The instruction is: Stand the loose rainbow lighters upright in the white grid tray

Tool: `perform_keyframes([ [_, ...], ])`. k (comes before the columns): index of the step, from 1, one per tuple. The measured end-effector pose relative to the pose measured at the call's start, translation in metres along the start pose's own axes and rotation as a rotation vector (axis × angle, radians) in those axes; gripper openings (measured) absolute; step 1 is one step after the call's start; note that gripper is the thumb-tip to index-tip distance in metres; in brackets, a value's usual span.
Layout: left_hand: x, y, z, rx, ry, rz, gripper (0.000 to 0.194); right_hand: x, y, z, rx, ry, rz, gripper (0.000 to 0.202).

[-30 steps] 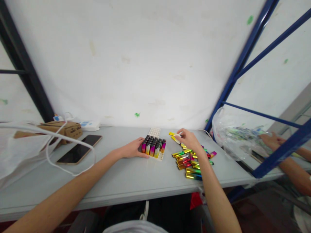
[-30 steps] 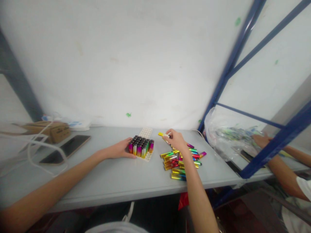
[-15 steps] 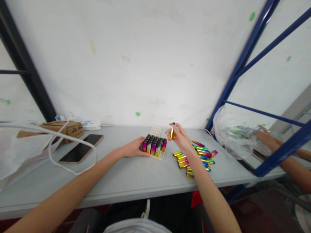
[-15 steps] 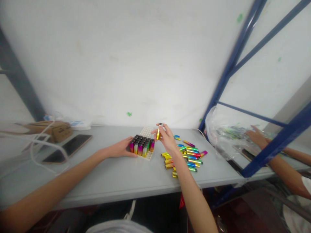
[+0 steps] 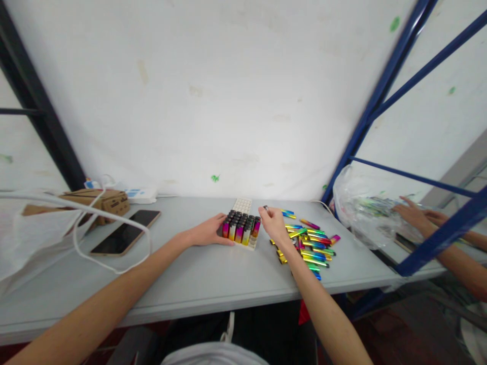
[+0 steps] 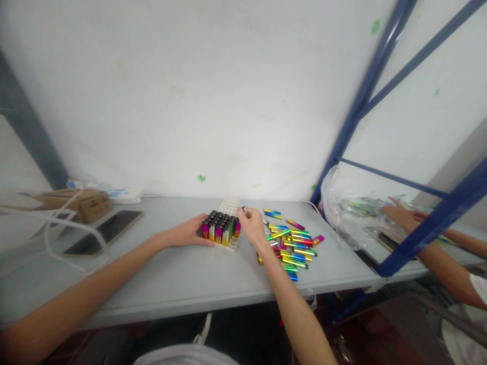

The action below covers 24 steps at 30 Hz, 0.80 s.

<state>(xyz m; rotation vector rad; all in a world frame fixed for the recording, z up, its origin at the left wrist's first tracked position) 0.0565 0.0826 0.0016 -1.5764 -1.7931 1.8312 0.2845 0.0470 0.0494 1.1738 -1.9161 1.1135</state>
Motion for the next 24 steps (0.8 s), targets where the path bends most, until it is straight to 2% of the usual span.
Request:
perform_keyframes([
  [4,-0.002,-0.001,0.0,-0.011,0.009,0.001,0.08,0.003,-0.002,0.0,-0.027,0.008,0.03,0.047],
  [11,-0.004,-0.002,0.001,-0.012,0.014,-0.005,0.078,0.005,-0.001,0.001,-0.004,0.021,0.017,0.054],
  [16,-0.003,-0.001,0.0,-0.005,0.006,-0.002,0.08,0.011,-0.004,0.002,-0.052,-0.031,0.096,0.044],
  [19,-0.002,-0.001,0.001,0.006,-0.002,-0.003,0.08,0.018,-0.005,0.003,-0.064,-0.076,0.127,0.045],
  [21,-0.003,-0.001,0.001,0.011,-0.005,-0.004,0.079,0.022,-0.005,0.004,-0.037,-0.107,0.142,0.049],
  [24,-0.002,0.0,0.001,0.008,-0.008,-0.005,0.078,0.027,-0.001,0.005,0.098,-0.136,0.142,0.047],
])
Point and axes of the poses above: each hand's wrist, its own z-axis away from the middle knuckle, its own y-axis out of the palm, x = y × z, the point moved 7 cm from there along -z, towards the middle knuckle
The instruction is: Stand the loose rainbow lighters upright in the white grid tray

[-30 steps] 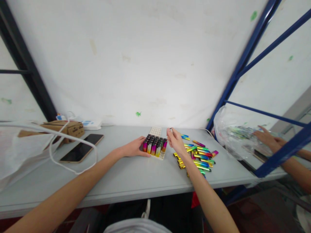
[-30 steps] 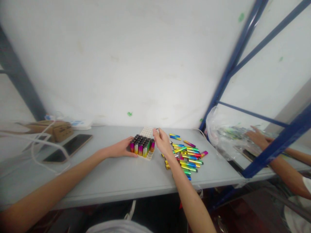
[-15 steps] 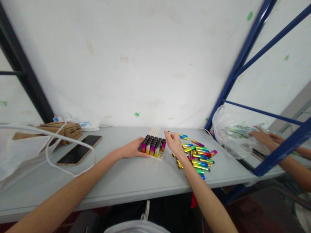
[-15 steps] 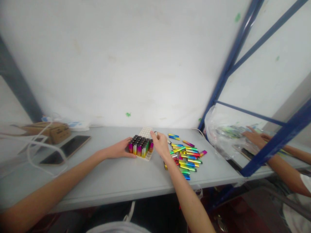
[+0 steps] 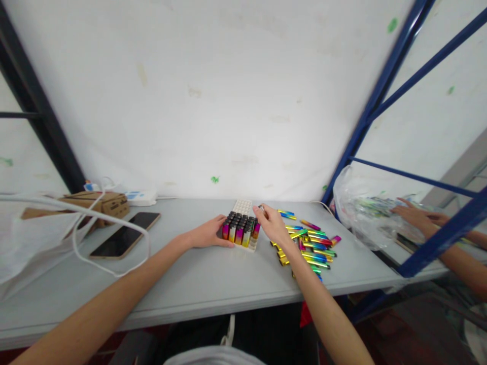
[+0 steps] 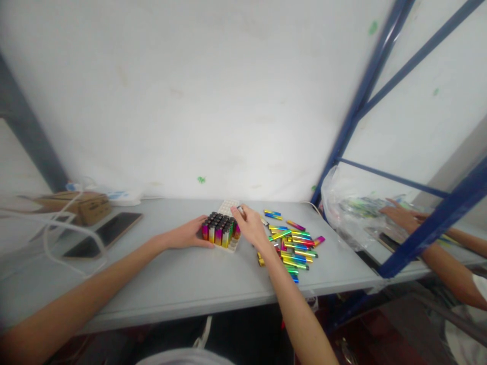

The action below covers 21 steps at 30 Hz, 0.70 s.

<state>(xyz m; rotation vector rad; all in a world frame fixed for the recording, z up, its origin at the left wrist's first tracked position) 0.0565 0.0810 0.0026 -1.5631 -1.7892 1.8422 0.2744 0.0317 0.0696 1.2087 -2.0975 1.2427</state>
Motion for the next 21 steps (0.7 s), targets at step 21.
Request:
perform_keyframes([
  [21,-0.001,-0.001,0.0,0.0,-0.003,0.009,0.079,0.007,-0.008,0.003,0.385,-0.129,0.191,0.01],
])
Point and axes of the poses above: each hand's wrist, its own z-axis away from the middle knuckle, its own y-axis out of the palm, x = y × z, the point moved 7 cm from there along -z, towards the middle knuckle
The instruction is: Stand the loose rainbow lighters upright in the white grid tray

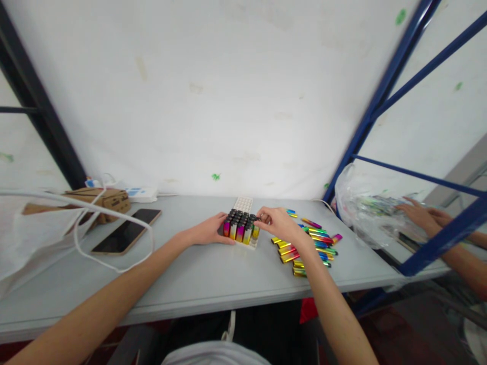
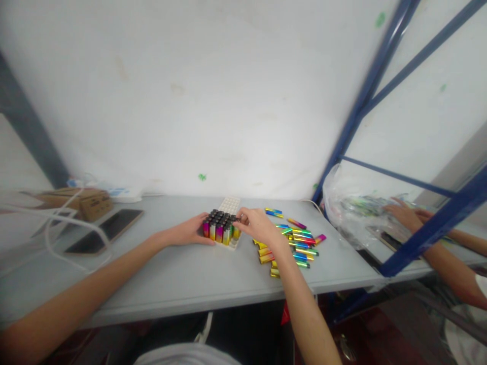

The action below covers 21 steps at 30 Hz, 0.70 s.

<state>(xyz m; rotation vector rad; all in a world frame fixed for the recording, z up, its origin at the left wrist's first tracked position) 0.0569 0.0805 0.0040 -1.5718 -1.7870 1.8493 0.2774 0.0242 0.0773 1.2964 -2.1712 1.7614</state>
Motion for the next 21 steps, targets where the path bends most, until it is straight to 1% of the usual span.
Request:
perform_keyframes([
  [8,-0.0001,0.0002,0.0002,-0.011,0.007,-0.004,0.082,-0.0014,-0.0001,0.0038,0.019,0.006,-0.024,0.013],
  [16,0.0008,0.0007,0.0001,0.0,0.001,0.001,0.081,0.0006,-0.0027,0.0058,0.027,0.031,-0.06,0.011],
  [21,0.0007,0.0004,0.0003,-0.017,0.008,0.004,0.083,0.0017,-0.007,0.008,0.046,0.053,-0.077,0.009],
])
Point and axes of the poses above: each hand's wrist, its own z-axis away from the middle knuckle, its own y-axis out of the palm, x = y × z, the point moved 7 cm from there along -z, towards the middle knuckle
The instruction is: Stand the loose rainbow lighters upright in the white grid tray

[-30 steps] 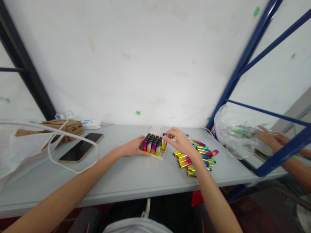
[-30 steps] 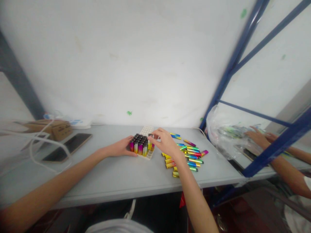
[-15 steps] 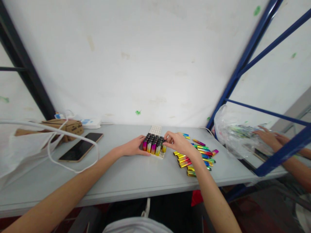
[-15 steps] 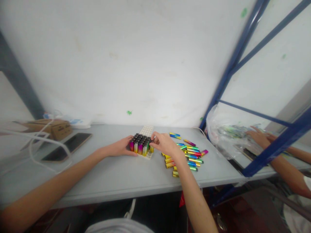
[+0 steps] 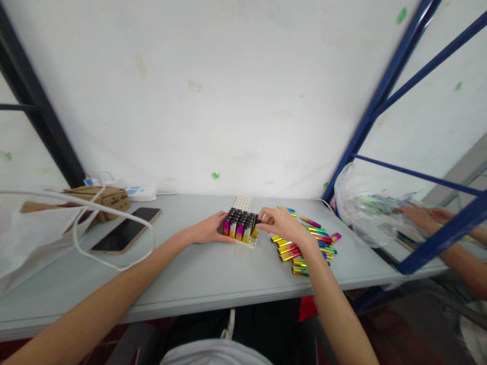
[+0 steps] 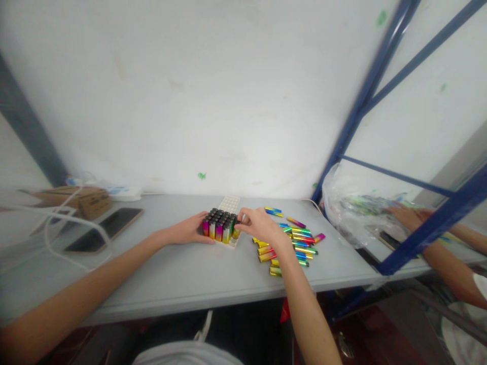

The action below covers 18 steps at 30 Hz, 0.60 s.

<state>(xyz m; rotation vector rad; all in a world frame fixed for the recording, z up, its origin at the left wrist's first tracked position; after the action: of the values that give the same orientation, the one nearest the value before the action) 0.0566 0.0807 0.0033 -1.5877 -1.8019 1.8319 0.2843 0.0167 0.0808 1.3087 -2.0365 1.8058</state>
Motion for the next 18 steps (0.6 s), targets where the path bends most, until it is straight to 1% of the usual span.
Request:
perform_keyframes([
  [4,0.0,0.0,0.0,0.001,-0.009,-0.006,0.083,-0.003,0.002,-0.001,0.039,0.019,-0.027,0.014],
  [6,0.0,0.0,-0.001,0.001,-0.008,-0.003,0.082,-0.002,0.002,-0.002,0.032,0.02,-0.024,0.018],
  [9,0.0,0.001,-0.001,0.007,-0.002,0.005,0.08,0.002,-0.008,-0.001,-0.06,-0.011,-0.009,0.023],
  [12,0.001,0.001,-0.001,0.013,-0.008,0.008,0.082,-0.003,-0.031,0.003,-0.198,-0.012,0.072,0.022],
  [15,0.001,0.001,-0.001,0.02,-0.013,0.008,0.082,-0.028,-0.057,0.01,-0.313,0.026,0.228,0.019],
  [18,0.001,0.001,0.0,0.018,-0.011,0.004,0.083,-0.071,-0.075,0.016,-0.404,0.104,0.37,0.022],
])
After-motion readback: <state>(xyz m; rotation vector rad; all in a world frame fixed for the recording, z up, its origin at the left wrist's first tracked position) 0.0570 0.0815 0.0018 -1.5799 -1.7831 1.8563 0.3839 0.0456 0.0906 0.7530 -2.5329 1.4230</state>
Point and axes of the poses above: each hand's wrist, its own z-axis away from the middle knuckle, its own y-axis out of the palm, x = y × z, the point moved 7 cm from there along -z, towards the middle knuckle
